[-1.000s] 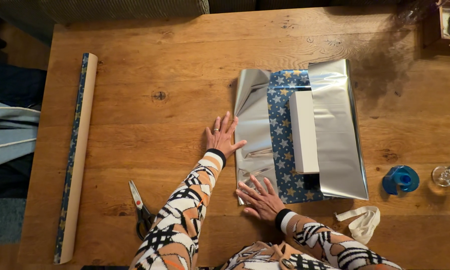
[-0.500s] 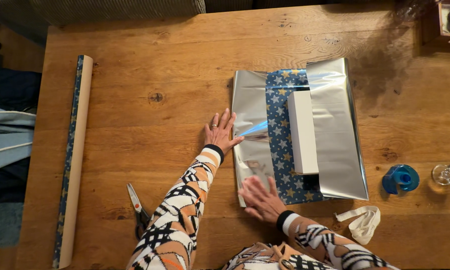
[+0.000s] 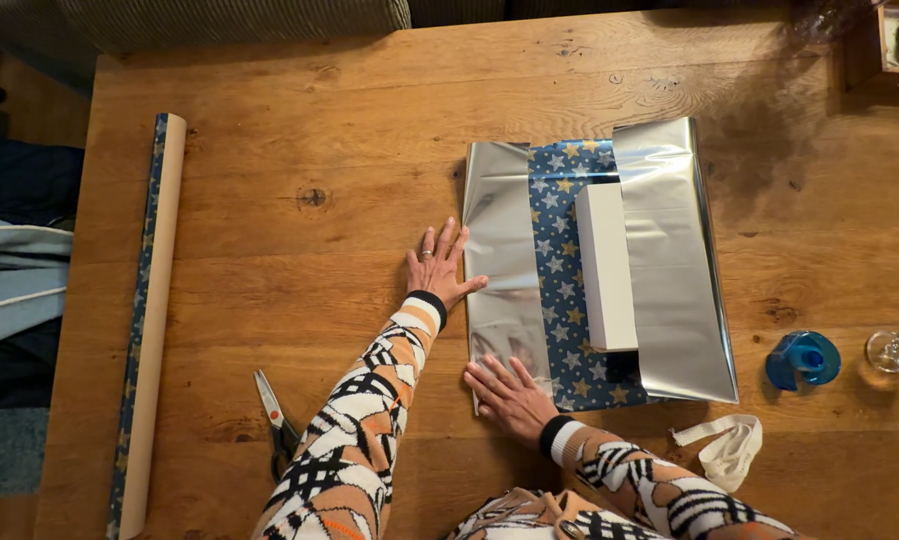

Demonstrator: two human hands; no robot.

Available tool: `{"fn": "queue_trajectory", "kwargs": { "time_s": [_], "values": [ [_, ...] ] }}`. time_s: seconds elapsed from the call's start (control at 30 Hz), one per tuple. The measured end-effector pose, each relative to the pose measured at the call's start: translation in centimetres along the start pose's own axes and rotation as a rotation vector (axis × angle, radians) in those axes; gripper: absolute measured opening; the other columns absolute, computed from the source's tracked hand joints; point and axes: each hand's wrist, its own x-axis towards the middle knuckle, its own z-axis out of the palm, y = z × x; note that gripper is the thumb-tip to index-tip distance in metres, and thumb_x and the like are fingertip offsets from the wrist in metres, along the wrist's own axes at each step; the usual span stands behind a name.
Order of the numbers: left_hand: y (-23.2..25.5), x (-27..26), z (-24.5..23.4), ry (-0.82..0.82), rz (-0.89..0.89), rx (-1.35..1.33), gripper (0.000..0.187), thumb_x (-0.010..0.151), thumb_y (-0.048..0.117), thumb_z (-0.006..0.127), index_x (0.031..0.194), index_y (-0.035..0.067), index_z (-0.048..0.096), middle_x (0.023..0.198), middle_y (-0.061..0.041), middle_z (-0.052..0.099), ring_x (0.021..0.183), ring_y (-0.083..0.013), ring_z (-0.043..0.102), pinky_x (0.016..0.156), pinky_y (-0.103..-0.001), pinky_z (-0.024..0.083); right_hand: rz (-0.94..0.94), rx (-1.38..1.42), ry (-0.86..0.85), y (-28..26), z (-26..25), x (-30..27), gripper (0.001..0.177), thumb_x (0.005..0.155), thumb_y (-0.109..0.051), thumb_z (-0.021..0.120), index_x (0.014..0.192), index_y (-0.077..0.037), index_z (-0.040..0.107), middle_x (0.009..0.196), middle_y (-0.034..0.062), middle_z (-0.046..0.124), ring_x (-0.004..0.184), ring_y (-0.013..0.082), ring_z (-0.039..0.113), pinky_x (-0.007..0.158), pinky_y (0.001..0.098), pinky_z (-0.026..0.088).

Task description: The person opens a white Chanel box, removes a white cosmetic case, and places it back inside. They then position the box on star-patterned wrapping paper, fold the paper around it, trim excess with scissors, and begin taping the wrapped package.

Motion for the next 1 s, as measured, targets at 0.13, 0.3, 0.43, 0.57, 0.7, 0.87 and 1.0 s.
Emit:
{"fn": "queue_trajectory", "kwargs": {
  "time_s": [0.13, 0.3, 0.43, 0.57, 0.7, 0.87, 1.0],
  "values": [
    [0.3, -0.3, -0.1, 0.038, 0.028, -0.026, 0.111, 0.081, 0.085, 0.051, 0.164, 0.025, 0.01, 0.172, 0.007, 0.001, 0.156, -0.0324, 0.01, 0.113, -0.065, 0.026, -0.063, -0.036, 0.079, -0.1, -0.2, -0.9, 0.073, 0.103, -0.058, 0.029, 0.162, -0.018, 0.016, 0.169, 0.0034, 0.013, 0.154, 0.0255, 0.009, 0.122, 0.0536, -0.001],
    [1.2, -2.1, 0.9, 0.132, 0.175, -0.061, 0.101, 0.088, 0.075, 0.049, 0.165, 0.022, 0.011, 0.172, 0.006, 0.002, 0.156, -0.0335, 0.009, 0.115, -0.071, 0.019, -0.07, -0.084, 0.098, 0.1, -1.1, -0.7, 0.081, 0.102, -0.068, 0.024, 0.163, -0.016, 0.015, 0.169, 0.004, 0.014, 0.155, 0.0258, 0.009, 0.123, 0.0539, 0.0],
    [1.0, -8.9, 3.5, -0.036, 0.369, 0.076, 0.083, 0.096, 0.068, 0.045, 0.161, 0.026, 0.014, 0.169, 0.006, 0.004, 0.153, -0.0335, 0.003, 0.113, -0.076, 0.012, -0.075, -0.052, 0.103, 0.2, -1.5, -0.3, 0.087, 0.099, -0.072, 0.026, 0.163, -0.015, 0.016, 0.169, 0.0062, 0.014, 0.155, 0.0267, 0.009, 0.123, 0.0542, -0.001],
    [0.6, -12.8, 5.0, 0.051, 0.302, 0.011, 0.071, 0.101, 0.055, 0.046, 0.163, 0.031, 0.019, 0.17, 0.012, 0.01, 0.156, -0.0298, 0.006, 0.114, -0.075, 0.011, -0.084, -0.076, 0.071, 0.3, -1.3, -0.6, 0.088, 0.097, -0.072, 0.028, 0.162, -0.013, 0.018, 0.169, 0.0067, 0.014, 0.156, 0.0277, 0.008, 0.123, 0.0548, -0.001],
    [1.1, -12.2, 4.3, -0.102, 0.212, -0.021, 0.072, 0.1, 0.054, 0.045, 0.162, 0.031, 0.016, 0.169, 0.014, 0.009, 0.156, -0.0299, 0.003, 0.116, -0.077, 0.004, -0.105, -0.055, 0.092, 0.4, -1.2, -0.6, 0.089, 0.098, -0.073, 0.027, 0.162, -0.012, 0.018, 0.17, 0.008, 0.014, 0.156, 0.0284, 0.008, 0.123, 0.0545, -0.001],
    [1.8, -8.4, 2.8, -0.022, 0.14, -0.003, 0.068, 0.103, 0.046, 0.043, 0.162, 0.029, 0.015, 0.169, 0.013, 0.006, 0.155, -0.0316, 0.004, 0.114, -0.079, 0.001, -0.108, -0.058, 0.111, 0.3, -1.4, -0.4, 0.091, 0.097, -0.074, 0.026, 0.162, -0.012, 0.015, 0.169, 0.0082, 0.013, 0.155, 0.0285, 0.008, 0.123, 0.0549, -0.003],
    [2.2, -4.1, 2.2, 0.006, 0.037, 0.007, 0.066, 0.105, 0.04, 0.042, 0.163, 0.026, 0.013, 0.17, 0.012, 0.004, 0.157, -0.032, 0.006, 0.115, -0.078, 0.001, -0.111, -0.1, 0.078, 0.3, -1.5, -0.7, 0.092, 0.098, -0.075, 0.025, 0.163, -0.012, 0.012, 0.17, 0.0073, 0.012, 0.156, 0.028, 0.008, 0.123, 0.0536, -0.004]
  ]
}}
